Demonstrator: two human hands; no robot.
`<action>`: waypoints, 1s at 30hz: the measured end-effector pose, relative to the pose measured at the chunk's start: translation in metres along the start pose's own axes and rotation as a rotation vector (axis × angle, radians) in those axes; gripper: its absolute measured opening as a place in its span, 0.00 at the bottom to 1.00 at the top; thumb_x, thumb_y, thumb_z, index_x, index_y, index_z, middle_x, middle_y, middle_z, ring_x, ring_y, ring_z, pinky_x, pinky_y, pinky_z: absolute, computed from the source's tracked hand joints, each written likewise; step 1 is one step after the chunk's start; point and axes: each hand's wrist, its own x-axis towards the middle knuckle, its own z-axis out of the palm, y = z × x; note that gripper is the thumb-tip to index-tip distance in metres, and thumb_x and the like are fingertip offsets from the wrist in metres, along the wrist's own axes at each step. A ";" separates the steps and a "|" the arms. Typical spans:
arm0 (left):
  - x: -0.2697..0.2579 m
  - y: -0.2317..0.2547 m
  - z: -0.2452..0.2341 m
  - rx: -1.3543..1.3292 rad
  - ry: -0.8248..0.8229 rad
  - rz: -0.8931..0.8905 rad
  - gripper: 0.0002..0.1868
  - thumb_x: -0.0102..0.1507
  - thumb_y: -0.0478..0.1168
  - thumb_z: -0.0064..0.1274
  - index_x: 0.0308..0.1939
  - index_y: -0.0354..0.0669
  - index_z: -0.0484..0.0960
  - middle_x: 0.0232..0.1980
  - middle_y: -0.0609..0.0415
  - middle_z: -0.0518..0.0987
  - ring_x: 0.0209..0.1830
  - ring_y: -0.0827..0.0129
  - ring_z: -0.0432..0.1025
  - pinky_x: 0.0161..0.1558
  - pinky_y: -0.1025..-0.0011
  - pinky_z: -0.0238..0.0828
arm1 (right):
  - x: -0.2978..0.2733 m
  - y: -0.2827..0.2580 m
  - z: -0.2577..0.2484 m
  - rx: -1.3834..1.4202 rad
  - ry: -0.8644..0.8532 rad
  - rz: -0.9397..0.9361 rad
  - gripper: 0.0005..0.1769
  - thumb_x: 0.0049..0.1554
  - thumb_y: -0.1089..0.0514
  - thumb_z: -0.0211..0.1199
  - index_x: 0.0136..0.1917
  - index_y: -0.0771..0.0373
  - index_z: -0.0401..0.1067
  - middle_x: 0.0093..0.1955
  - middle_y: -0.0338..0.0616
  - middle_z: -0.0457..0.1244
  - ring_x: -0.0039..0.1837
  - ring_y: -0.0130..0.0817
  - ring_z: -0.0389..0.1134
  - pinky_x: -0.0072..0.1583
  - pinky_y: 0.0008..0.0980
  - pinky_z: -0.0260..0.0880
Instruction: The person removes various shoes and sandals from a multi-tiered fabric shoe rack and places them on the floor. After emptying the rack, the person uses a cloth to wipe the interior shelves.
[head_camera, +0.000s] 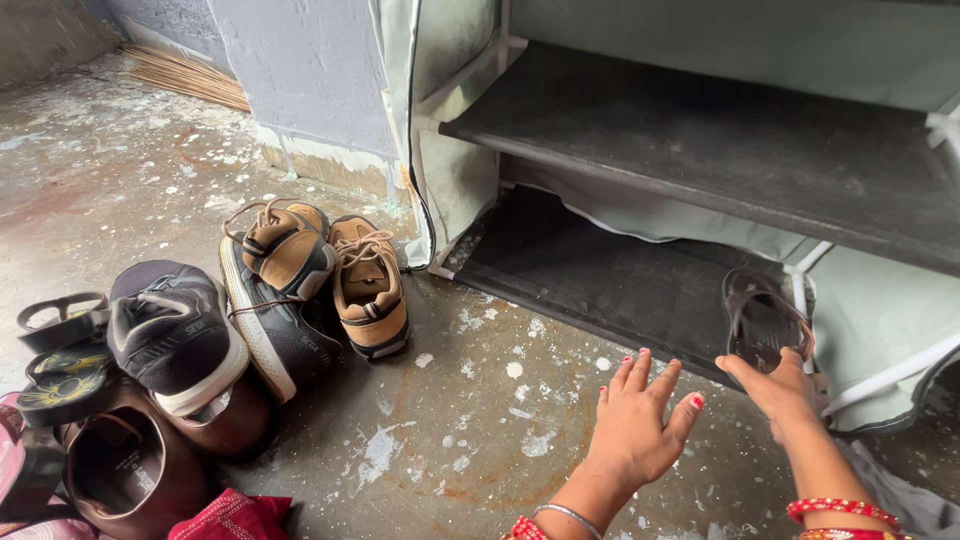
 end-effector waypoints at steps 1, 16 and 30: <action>-0.002 0.002 -0.003 0.000 0.001 -0.003 0.35 0.69 0.61 0.39 0.76 0.49 0.64 0.83 0.38 0.50 0.83 0.43 0.39 0.74 0.42 0.36 | -0.005 -0.004 -0.002 0.095 0.010 0.004 0.64 0.42 0.38 0.77 0.83 0.59 0.52 0.74 0.70 0.54 0.76 0.64 0.52 0.67 0.56 0.65; -0.055 0.010 -0.094 0.096 0.094 -0.085 0.37 0.68 0.64 0.37 0.77 0.55 0.61 0.83 0.43 0.47 0.84 0.47 0.37 0.75 0.41 0.33 | -0.085 -0.071 -0.050 0.714 -0.183 -0.054 0.61 0.43 0.46 0.75 0.82 0.65 0.50 0.66 0.56 0.58 0.58 0.41 0.66 0.55 0.38 0.71; -0.121 0.000 -0.206 0.045 0.387 -0.125 0.35 0.68 0.63 0.39 0.76 0.59 0.62 0.83 0.43 0.48 0.84 0.46 0.38 0.73 0.37 0.36 | -0.250 -0.118 -0.057 1.009 -0.607 -0.198 0.50 0.47 0.51 0.69 0.79 0.61 0.56 0.59 0.53 0.64 0.54 0.38 0.67 0.56 0.38 0.69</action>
